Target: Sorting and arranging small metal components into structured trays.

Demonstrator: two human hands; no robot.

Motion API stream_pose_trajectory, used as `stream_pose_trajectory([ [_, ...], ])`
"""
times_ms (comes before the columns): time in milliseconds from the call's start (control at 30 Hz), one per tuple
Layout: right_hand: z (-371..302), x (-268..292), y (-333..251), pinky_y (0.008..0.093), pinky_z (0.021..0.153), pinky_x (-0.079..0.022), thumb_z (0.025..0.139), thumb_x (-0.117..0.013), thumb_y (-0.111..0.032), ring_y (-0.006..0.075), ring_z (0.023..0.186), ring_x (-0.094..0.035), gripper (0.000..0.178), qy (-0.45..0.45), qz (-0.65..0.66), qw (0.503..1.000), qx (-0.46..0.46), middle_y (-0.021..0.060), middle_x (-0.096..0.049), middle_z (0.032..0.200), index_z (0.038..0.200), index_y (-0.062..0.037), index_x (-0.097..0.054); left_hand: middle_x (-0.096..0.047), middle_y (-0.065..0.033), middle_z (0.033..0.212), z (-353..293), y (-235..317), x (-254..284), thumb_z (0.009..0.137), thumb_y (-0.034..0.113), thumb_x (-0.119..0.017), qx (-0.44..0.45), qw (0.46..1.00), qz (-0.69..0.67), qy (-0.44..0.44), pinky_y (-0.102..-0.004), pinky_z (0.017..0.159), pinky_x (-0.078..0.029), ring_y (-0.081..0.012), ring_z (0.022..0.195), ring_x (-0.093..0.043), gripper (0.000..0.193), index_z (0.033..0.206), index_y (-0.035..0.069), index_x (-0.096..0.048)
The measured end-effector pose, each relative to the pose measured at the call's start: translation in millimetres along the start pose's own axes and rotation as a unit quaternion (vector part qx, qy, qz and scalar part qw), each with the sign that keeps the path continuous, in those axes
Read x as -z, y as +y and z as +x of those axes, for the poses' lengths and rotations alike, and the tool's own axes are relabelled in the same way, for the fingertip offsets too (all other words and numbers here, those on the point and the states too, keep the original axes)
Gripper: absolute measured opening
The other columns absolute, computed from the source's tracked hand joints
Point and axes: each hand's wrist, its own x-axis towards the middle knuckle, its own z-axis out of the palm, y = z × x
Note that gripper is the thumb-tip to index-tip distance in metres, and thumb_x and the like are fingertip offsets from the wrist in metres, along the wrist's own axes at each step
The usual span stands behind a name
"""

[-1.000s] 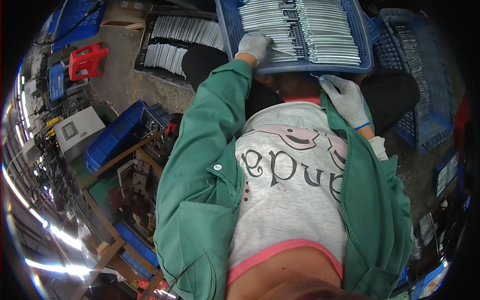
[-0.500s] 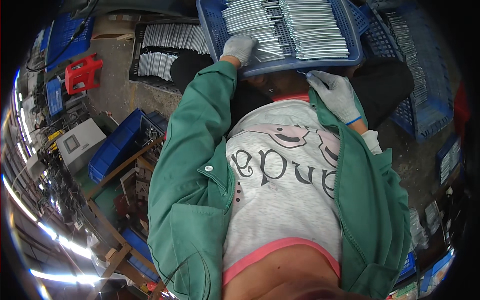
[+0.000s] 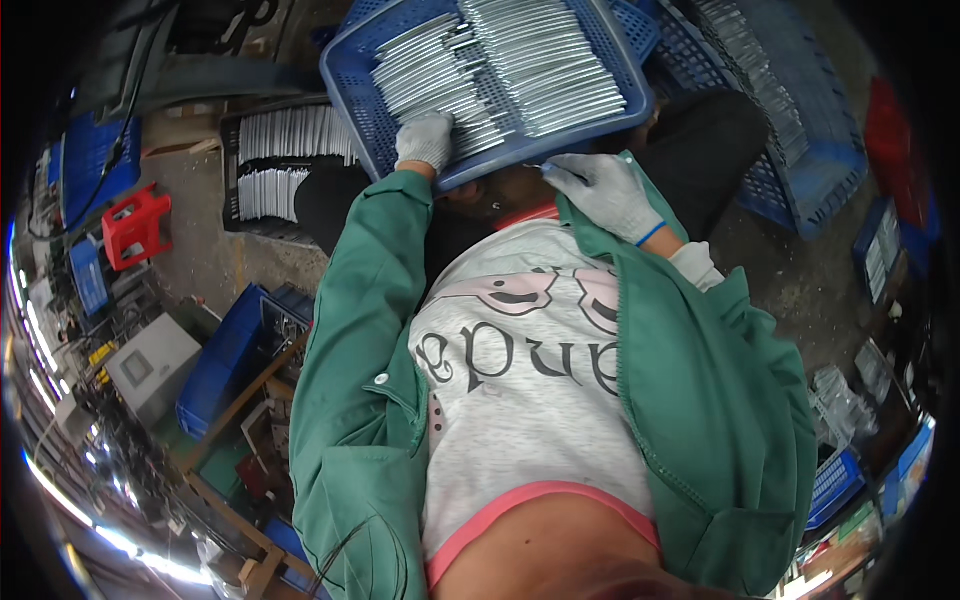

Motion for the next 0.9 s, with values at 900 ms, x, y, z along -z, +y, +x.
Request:
stream_pose_trajectory([
  [900,-7,0,4,0.0328,0.056,-0.049,0.09,-0.068,-0.035,0.024,0.058,-0.064,0.031,0.041,-0.021,0.997,0.069,0.0092,-0.076,0.08,0.105,-0.0088,-0.077,-0.07,-0.0175,0.113,87,140,92,0.084,0.057,-0.067,-0.053,0.967,-0.234,-0.085,-0.0411,0.095,-0.052,-0.0325,0.106,-0.067,0.07,0.133,0.007,-0.059],
])
